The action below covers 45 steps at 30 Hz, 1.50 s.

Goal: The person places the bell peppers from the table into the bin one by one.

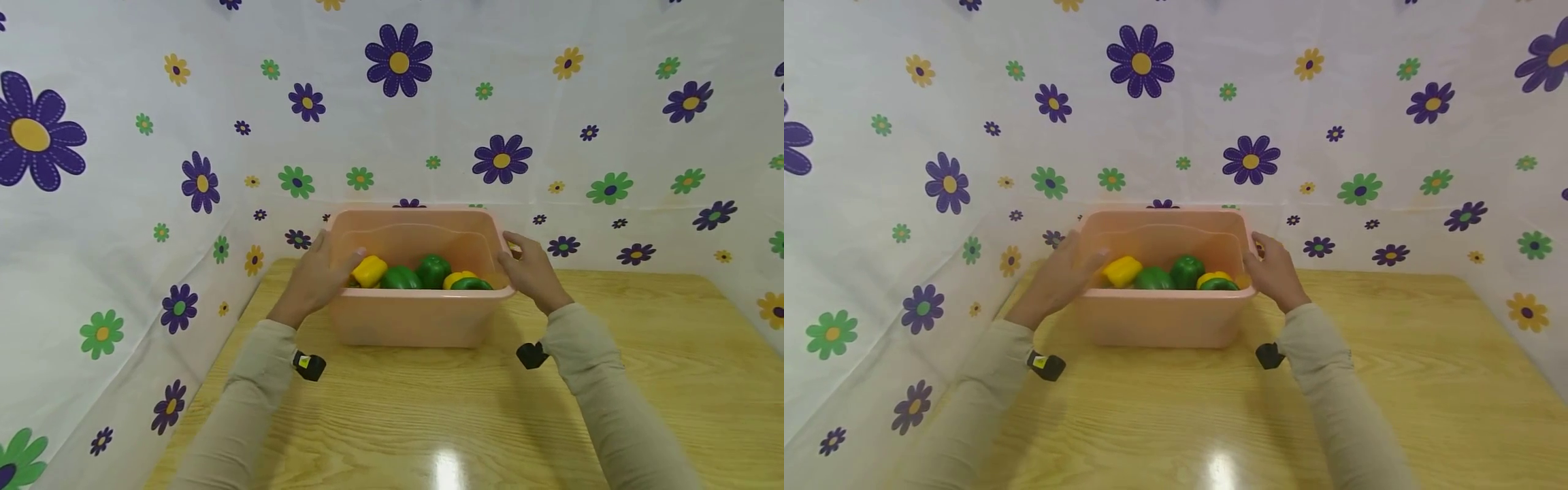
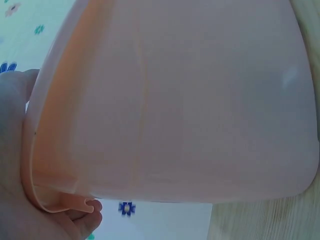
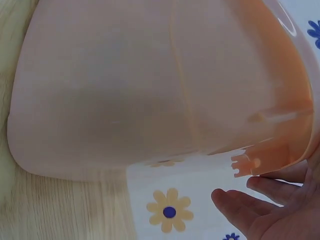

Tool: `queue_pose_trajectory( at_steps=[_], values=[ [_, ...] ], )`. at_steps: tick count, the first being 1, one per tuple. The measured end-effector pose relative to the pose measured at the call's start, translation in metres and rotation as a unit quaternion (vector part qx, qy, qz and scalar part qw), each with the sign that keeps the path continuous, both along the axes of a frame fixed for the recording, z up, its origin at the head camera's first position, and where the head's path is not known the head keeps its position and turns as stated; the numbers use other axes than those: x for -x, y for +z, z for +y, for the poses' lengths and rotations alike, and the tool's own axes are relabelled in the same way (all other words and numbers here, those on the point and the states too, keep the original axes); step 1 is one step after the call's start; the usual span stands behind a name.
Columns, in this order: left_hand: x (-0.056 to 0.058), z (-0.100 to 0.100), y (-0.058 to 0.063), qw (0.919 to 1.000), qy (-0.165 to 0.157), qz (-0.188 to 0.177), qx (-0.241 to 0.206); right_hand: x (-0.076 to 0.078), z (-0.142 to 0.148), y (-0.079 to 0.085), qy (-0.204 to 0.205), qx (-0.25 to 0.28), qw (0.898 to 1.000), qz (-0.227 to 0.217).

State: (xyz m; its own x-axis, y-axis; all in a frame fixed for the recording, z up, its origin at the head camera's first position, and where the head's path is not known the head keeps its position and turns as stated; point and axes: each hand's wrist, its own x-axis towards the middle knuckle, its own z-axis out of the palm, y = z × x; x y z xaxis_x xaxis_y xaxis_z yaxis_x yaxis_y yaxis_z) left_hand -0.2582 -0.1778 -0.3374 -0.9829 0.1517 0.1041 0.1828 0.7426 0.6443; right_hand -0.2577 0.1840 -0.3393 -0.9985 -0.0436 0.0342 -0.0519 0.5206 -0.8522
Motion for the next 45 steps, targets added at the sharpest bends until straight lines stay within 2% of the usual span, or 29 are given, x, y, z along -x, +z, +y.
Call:
queue_pose_trajectory(
  at_steps=[7, 14, 22, 30, 33, 45],
  values=[
    [-0.002, 0.032, -0.002, 1.0, -0.001, -0.003, 0.007, -0.007, 0.033, 0.0, 0.009, -0.002, 1.0, 0.001],
    [-0.004, 0.064, -0.002, 0.9999, -0.003, 0.002, -0.01, -0.014, 0.062, 0.0, 0.005, -0.024, 1.0, 0.004],
    [-0.004, 0.089, -0.005, 0.9998, 0.002, 0.017, -0.008, -0.02, 0.086, 0.001, 0.015, -0.02, 1.0, -0.015],
    [-0.007, 0.104, -0.006, 0.9996, -0.005, 0.027, -0.005, -0.02, 0.104, 0.001, 0.029, -0.013, 0.999, -0.026],
    [-0.008, 0.108, -0.006, 0.9997, 0.004, 0.022, -0.005, -0.02, 0.108, 0.001, 0.036, -0.015, 0.999, -0.028],
    [-0.009, 0.116, -0.008, 0.9995, 0.01, 0.028, -0.004, -0.022, 0.113, 0.002, 0.043, -0.022, 0.998, -0.032]
  ],
)
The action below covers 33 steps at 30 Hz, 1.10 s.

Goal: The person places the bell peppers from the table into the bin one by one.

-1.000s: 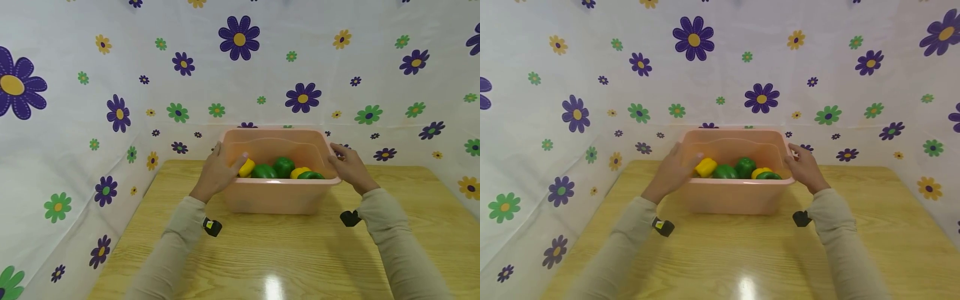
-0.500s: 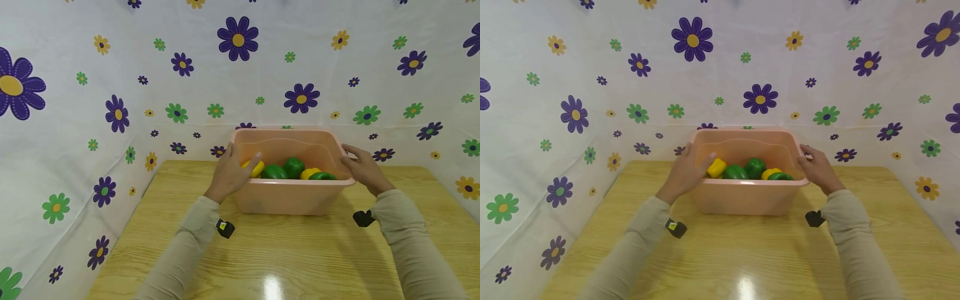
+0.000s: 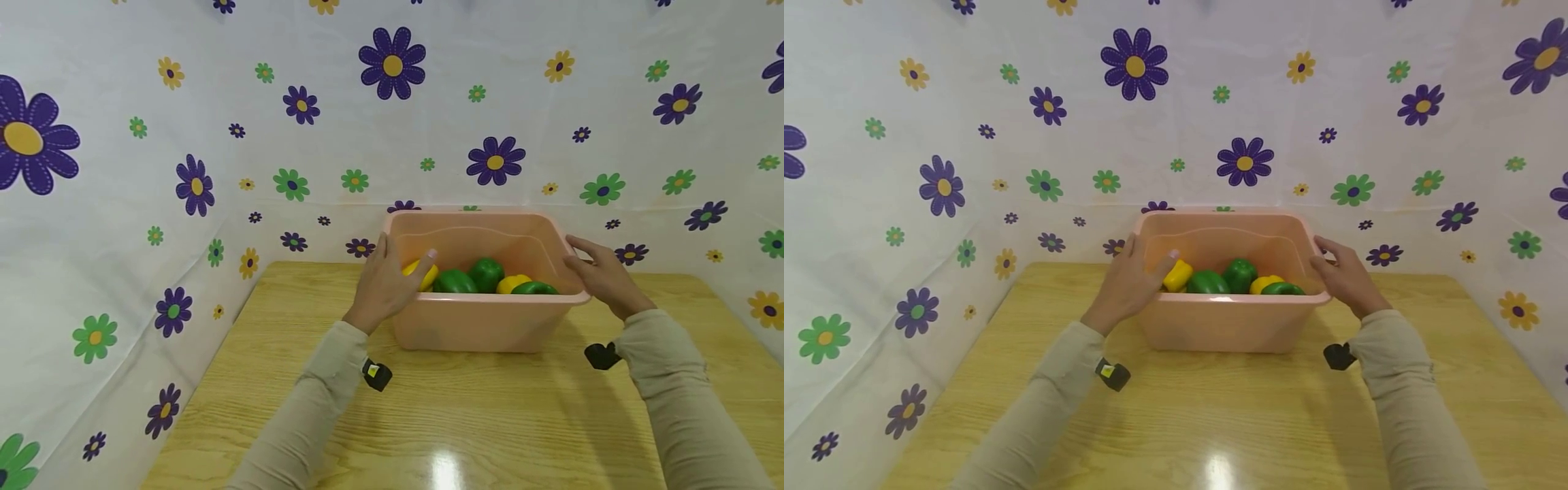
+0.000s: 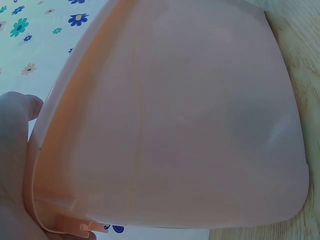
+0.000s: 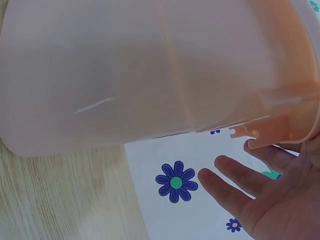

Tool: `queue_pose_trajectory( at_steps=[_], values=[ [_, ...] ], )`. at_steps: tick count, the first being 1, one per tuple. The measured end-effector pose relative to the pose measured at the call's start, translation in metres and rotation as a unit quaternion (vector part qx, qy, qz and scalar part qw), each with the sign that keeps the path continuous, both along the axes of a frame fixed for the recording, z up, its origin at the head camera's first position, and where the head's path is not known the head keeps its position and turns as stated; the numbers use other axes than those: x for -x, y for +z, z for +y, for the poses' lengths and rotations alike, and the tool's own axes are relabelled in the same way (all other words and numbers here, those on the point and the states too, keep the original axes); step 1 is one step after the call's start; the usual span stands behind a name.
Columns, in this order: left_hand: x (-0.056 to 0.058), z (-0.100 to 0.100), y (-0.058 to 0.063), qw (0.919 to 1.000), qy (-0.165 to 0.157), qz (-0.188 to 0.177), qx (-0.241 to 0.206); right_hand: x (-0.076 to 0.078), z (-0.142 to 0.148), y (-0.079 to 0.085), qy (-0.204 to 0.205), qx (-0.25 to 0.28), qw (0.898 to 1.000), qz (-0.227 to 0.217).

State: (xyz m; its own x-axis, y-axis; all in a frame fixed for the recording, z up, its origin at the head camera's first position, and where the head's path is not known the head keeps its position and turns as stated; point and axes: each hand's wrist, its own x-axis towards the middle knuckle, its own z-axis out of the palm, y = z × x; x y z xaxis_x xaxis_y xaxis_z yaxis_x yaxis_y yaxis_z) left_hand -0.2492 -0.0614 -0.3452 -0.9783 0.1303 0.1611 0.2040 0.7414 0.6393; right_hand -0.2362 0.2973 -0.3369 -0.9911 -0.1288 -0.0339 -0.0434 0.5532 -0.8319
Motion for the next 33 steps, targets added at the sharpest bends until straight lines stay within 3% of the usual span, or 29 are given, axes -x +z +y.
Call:
queue_pose_trajectory(
  at_steps=[6, 10, 18, 33],
  values=[
    [0.001, -0.004, 0.003, 0.9996, -0.018, -0.005, 0.021, -0.002, -0.001, 0.006, -0.011, -0.019, 1.0, -0.008],
    [0.001, -0.014, 0.007, 0.9978, -0.031, 0.021, 0.055, -0.005, -0.007, 0.009, -0.024, -0.04, 0.999, 0.017],
    [-0.002, -0.021, 0.004, 0.9906, -0.09, 0.016, 0.101, -0.015, -0.023, 0.0, 0.001, -0.102, 0.994, 0.033],
    [0.0, -0.019, 0.002, 0.9889, -0.087, 0.009, 0.12, -0.017, -0.03, -0.001, -0.006, -0.16, 0.986, 0.057]
  ],
)
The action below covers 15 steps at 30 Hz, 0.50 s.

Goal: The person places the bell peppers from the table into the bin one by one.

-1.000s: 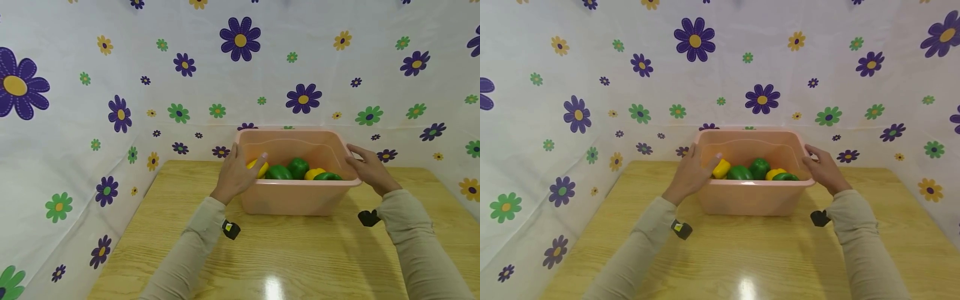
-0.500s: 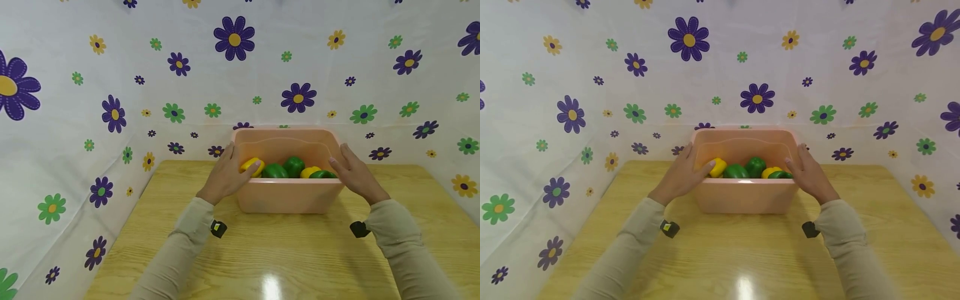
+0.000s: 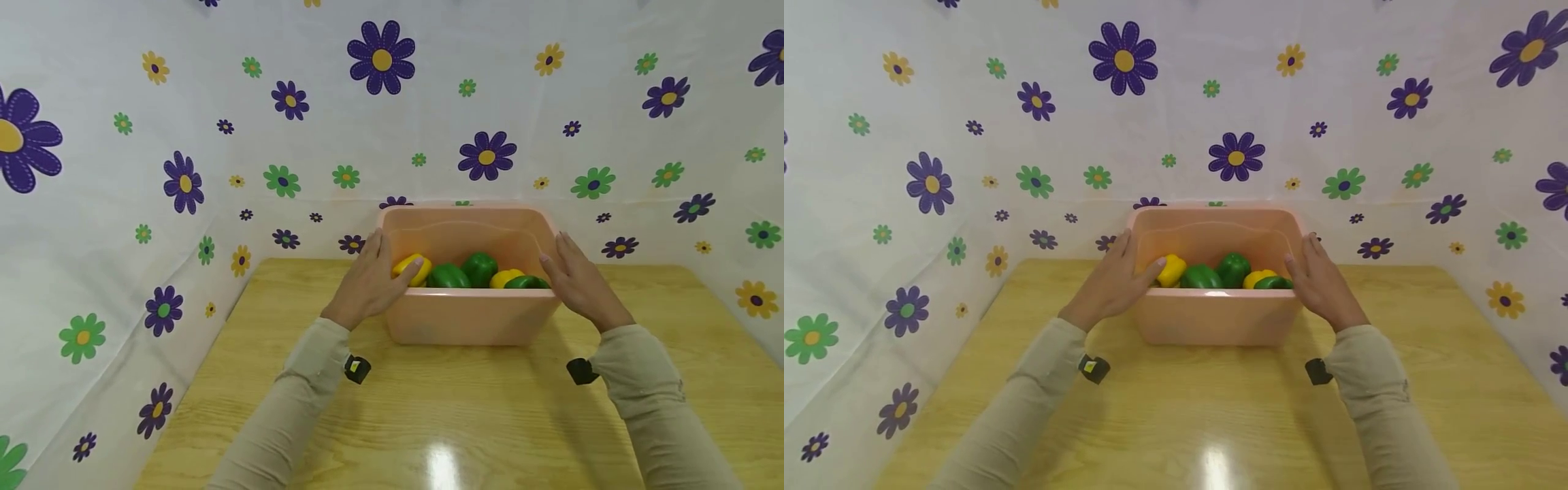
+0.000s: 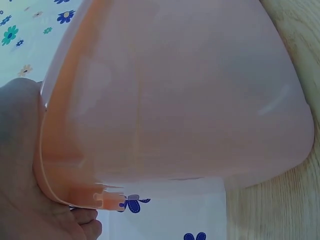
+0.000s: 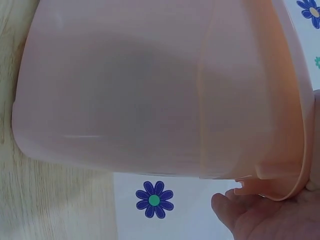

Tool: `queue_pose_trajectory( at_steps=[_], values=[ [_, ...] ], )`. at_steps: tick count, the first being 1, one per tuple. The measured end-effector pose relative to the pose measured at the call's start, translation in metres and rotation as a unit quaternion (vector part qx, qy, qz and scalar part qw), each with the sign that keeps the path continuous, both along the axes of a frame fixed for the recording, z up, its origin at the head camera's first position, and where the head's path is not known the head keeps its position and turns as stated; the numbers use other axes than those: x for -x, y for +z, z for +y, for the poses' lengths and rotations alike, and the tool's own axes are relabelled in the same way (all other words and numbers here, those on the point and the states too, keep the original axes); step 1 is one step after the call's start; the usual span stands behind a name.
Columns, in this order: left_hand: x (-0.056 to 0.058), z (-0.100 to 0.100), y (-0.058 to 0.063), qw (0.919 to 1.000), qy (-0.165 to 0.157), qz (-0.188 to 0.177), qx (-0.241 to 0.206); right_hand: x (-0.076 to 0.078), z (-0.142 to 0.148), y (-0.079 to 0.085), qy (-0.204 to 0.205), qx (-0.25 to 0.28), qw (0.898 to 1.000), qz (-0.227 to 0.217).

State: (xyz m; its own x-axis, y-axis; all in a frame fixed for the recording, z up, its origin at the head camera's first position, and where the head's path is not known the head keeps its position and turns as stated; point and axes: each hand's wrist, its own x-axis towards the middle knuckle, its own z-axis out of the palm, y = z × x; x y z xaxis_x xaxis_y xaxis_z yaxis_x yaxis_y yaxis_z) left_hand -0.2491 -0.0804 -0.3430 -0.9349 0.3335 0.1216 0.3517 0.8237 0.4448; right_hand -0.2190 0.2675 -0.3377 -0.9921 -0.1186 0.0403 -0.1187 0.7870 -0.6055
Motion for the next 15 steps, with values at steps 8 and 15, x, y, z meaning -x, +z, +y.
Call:
queue_pose_trajectory(
  at_steps=[8, 15],
  values=[
    [0.0, -0.003, 0.004, 0.9998, -0.007, -0.01, 0.018, 0.006, 0.003, 0.004, 0.025, -0.009, 0.999, -0.017],
    [0.024, -0.021, 0.02, 0.9949, -0.004, 0.015, -0.1, 0.01, 0.045, 0.027, -0.055, 0.106, 0.993, 0.023]
  ],
)
